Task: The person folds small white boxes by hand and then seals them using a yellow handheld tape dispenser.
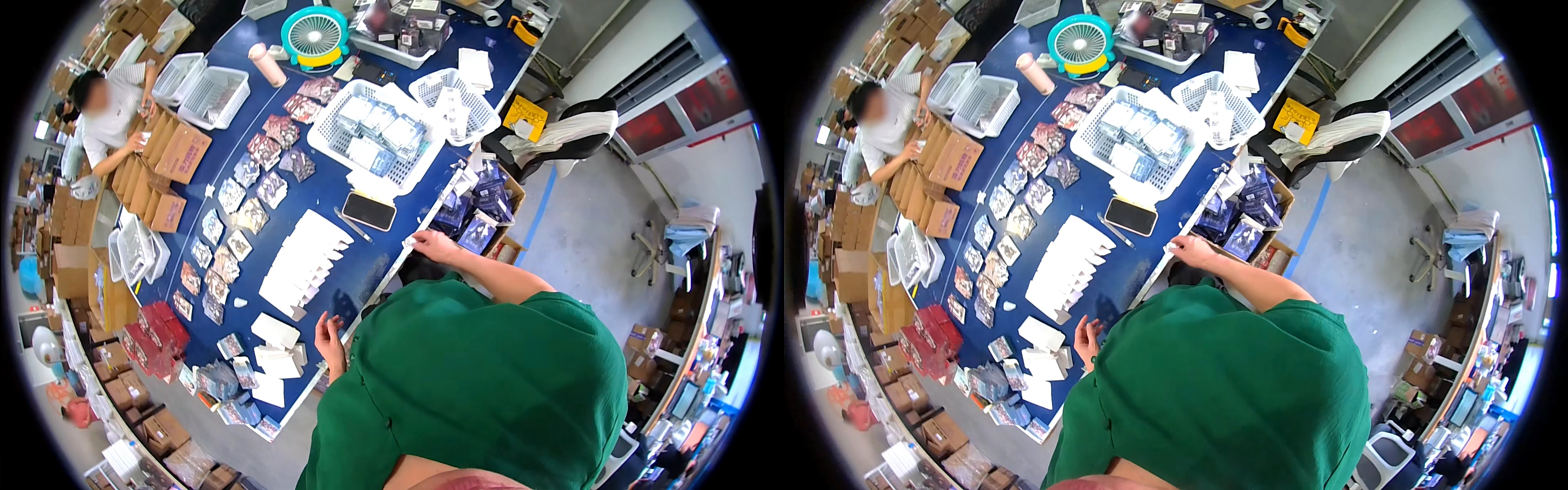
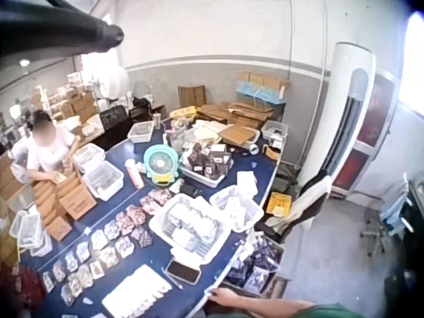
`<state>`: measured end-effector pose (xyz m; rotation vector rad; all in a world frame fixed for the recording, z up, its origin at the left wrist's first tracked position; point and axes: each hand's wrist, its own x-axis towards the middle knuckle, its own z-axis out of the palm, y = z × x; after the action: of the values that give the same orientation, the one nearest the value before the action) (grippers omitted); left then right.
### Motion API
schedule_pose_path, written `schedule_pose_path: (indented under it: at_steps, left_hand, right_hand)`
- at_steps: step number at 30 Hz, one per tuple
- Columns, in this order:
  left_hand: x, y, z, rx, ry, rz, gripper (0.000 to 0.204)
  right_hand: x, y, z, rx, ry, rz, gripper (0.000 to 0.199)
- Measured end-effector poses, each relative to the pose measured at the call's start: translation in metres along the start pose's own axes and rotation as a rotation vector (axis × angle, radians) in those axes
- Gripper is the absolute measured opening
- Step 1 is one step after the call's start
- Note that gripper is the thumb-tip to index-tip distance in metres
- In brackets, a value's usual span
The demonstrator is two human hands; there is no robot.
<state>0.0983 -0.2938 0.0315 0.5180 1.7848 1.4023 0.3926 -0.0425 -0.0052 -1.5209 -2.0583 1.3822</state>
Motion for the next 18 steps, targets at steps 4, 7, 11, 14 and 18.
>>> schedule_pose_path:
  at_steps: [4, 7, 11, 14, 18]
  left_hand:
    - [0.017, 0.005, 0.014, -0.043, -0.065, -0.029, 0.030]
    - [0.038, -0.009, 0.031, -0.046, -0.092, -0.068, 0.030]
    - [0.066, -0.002, 0.077, 0.006, -0.154, -0.104, 0.031]
    - [0.087, 0.015, 0.105, 0.028, -0.228, -0.151, 0.031]
    - [0.115, 0.044, 0.139, 0.096, -0.277, -0.223, 0.031]
  right_hand:
    - [0.033, 0.022, -0.065, 0.013, 0.227, 0.055, 0.033]
    - [0.067, 0.045, -0.123, 0.095, 0.458, 0.111, 0.028]
    - [0.119, 0.075, -0.209, 0.155, 0.632, 0.164, 0.027]
    - [0.160, 0.070, -0.261, 0.183, 0.646, 0.146, 0.028]
    - [0.226, 0.059, -0.316, 0.234, 0.621, 0.126, 0.028]
